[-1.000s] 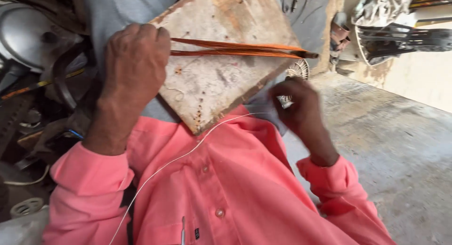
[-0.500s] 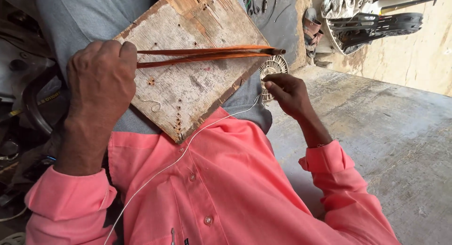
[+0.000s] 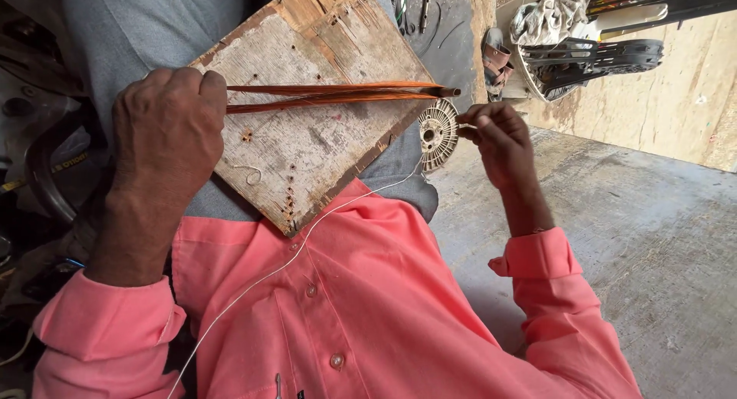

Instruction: Winding copper wire around a wooden board template to create coils for motor repair.

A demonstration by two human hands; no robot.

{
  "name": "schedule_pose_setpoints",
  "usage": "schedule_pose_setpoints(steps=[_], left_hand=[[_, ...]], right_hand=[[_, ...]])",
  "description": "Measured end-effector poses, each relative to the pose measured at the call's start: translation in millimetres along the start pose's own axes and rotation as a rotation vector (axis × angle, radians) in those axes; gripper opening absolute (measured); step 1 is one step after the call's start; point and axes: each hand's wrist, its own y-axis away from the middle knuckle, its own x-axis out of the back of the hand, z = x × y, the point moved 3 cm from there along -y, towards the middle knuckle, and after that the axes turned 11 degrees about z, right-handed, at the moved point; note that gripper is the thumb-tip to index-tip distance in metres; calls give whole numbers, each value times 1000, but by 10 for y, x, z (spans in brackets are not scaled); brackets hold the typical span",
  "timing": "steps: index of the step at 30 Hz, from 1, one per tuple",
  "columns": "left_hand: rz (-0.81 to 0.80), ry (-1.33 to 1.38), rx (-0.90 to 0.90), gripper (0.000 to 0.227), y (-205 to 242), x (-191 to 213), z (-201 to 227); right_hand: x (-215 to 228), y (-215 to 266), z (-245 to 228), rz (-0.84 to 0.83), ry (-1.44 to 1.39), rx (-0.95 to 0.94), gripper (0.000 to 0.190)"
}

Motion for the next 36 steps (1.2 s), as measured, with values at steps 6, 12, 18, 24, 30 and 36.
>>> schedule_pose_setpoints(steps=[6, 12, 18, 24, 30, 36], left_hand=[[27, -1, -9, 12, -121, 164, 67], [-1, 37, 9, 15, -25, 121, 17], [-13, 24, 24, 17, -39, 26, 0], [-8, 6, 12, 18, 15, -40, -11], [3, -15, 3, 13, -18, -5, 5], [-20, 4, 12, 17, -33, 24, 10]], right_hand=[[-107, 40, 373, -207, 791, -36, 40], [473, -63, 1056, 63, 328, -253, 25], [369, 43, -358, -75, 20, -148, 21], [434, 296, -1167, -51, -304, 94, 24], [1249, -44, -777, 280, -791, -104, 24], [1392, -290, -231, 624, -819, -309, 28]])
